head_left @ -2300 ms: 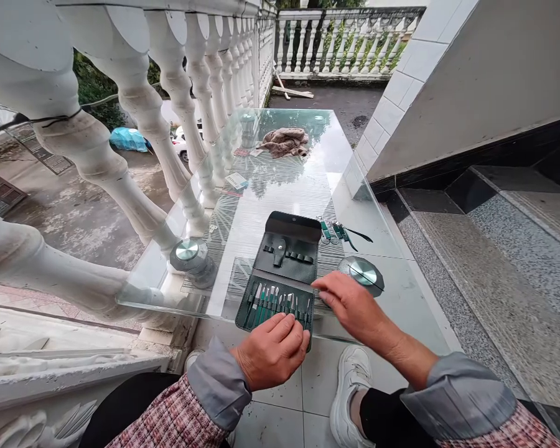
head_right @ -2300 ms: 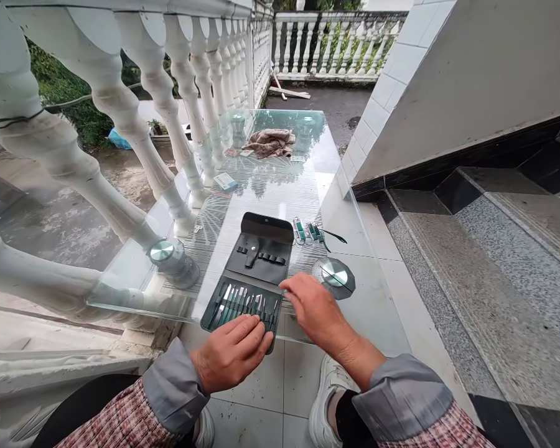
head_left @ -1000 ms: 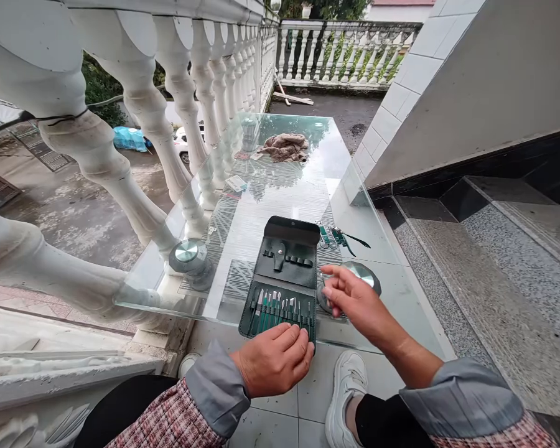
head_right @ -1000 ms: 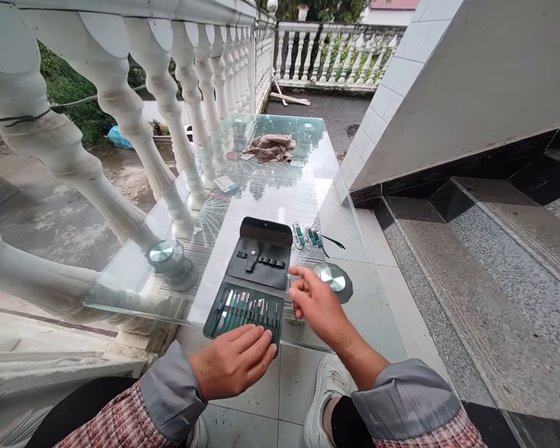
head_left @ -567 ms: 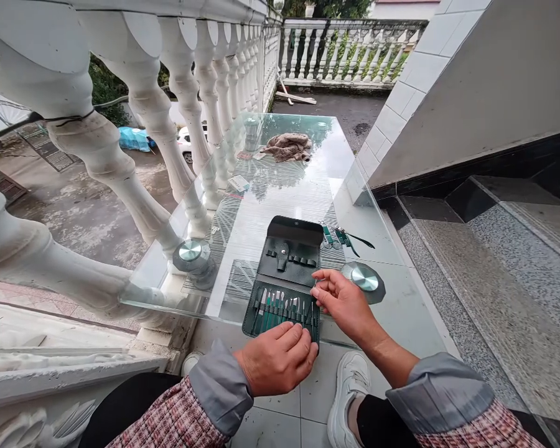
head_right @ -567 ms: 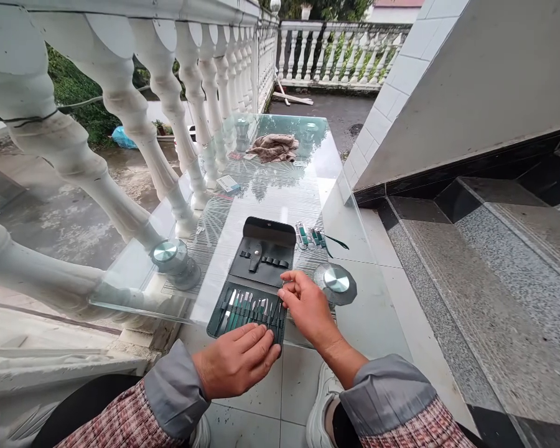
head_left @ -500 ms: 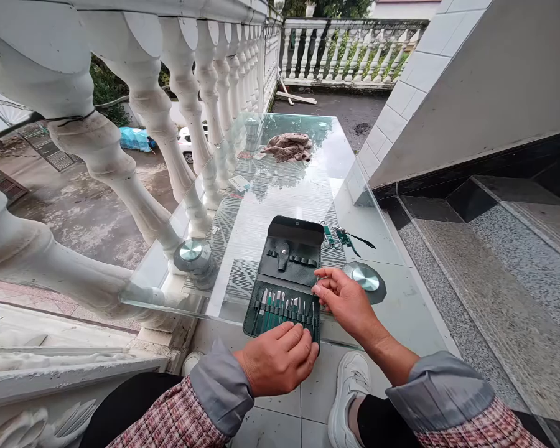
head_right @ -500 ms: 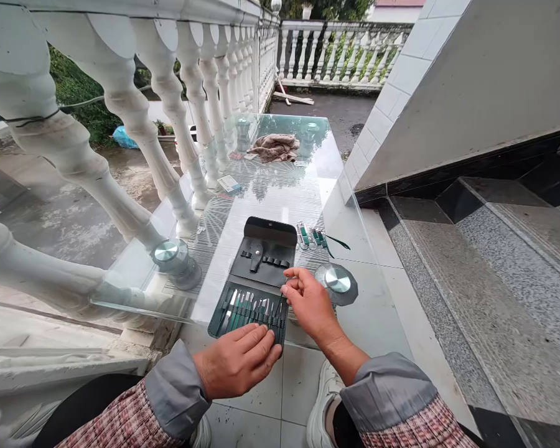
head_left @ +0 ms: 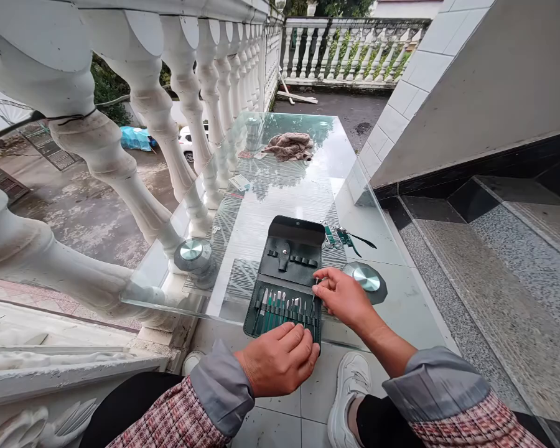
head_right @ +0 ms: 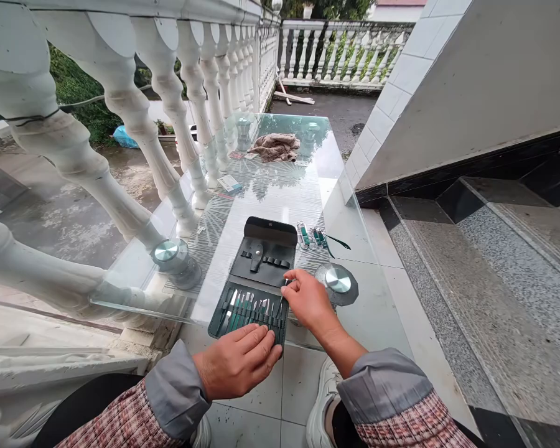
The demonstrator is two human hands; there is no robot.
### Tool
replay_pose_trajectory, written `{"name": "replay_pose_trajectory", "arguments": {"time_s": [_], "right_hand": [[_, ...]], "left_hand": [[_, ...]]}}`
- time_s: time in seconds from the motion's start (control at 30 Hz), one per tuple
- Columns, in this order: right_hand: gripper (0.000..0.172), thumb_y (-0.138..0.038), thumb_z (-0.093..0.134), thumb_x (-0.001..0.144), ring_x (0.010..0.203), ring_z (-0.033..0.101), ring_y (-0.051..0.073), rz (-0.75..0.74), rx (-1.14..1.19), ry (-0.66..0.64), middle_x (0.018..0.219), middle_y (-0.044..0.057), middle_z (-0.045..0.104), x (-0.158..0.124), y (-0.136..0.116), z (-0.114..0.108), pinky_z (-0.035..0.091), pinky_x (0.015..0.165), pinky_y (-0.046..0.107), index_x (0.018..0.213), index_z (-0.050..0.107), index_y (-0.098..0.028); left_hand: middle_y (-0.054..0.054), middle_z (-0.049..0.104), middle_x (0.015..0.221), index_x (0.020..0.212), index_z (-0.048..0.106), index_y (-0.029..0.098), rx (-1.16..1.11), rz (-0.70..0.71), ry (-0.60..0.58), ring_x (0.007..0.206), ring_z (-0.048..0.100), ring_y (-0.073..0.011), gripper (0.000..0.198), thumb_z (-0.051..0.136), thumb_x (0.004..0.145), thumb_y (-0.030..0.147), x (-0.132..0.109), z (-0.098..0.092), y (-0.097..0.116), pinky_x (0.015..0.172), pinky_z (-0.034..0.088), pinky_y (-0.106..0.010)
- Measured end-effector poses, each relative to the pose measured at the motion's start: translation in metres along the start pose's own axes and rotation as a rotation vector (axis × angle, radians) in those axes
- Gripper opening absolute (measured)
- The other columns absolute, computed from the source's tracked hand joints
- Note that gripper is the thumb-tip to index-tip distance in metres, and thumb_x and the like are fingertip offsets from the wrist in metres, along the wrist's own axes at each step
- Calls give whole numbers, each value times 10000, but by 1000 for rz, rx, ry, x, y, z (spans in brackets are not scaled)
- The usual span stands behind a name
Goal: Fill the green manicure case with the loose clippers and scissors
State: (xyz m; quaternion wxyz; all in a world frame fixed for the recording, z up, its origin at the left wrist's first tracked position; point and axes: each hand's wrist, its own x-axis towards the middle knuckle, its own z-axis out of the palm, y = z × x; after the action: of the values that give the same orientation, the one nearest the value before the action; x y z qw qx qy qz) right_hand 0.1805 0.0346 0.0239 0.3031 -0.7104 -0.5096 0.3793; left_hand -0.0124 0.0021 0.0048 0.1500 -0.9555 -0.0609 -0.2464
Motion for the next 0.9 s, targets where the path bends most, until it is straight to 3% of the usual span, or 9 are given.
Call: {"name": "replay_pose_trajectory", "arguments": {"time_s": [0.13, 0.33, 0.5, 0.63, 0.9], "right_hand": [[164, -253, 508, 694, 566, 531, 149, -68, -225, 74, 558, -37, 573, -1, -8, 3, 375, 574, 279, 842, 563, -209], [181, -224, 486, 727, 672, 555, 141, -264, -199, -11, 696, -20, 606, 0, -12, 1, 397, 651, 275, 894, 554, -214], [131, -198, 536, 691, 646, 526, 142, -151, -309, -64, 658, -28, 591, 5, -11, -2, 368, 622, 271, 821, 543, -212], [121, -220, 535, 701, 646, 520, 140, -204, -320, -98, 648, -32, 575, 3, -11, -3, 362, 617, 265, 821, 552, -218], [95, -273, 499, 752, 622, 501, 136, -184, -332, -13, 640, -20, 570, 0, -9, -3, 346, 590, 262, 684, 524, -210]], "left_hand": [[-148, 640, 1000, 1042, 587, 66, -5, 4, 5, 921, 626, -222, 234, 424, 895, 146, 1, 0, -1, 819, 515, -374], [-141, 641, 989, 1044, 583, 67, -5, -8, 11, 913, 625, -217, 216, 455, 893, 155, 0, 1, 1, 806, 516, -376], [-137, 647, 969, 1020, 600, 60, -13, -10, 44, 900, 625, -228, 219, 450, 887, 148, 0, 0, 1, 791, 518, -375], [-125, 652, 950, 1002, 615, 69, -24, 0, 55, 886, 624, -227, 224, 438, 888, 146, 1, -2, 0, 777, 519, -369], [-114, 645, 938, 991, 622, 74, -37, -5, 55, 857, 620, -212, 188, 511, 872, 167, 3, -2, 2, 761, 512, -356]]}}
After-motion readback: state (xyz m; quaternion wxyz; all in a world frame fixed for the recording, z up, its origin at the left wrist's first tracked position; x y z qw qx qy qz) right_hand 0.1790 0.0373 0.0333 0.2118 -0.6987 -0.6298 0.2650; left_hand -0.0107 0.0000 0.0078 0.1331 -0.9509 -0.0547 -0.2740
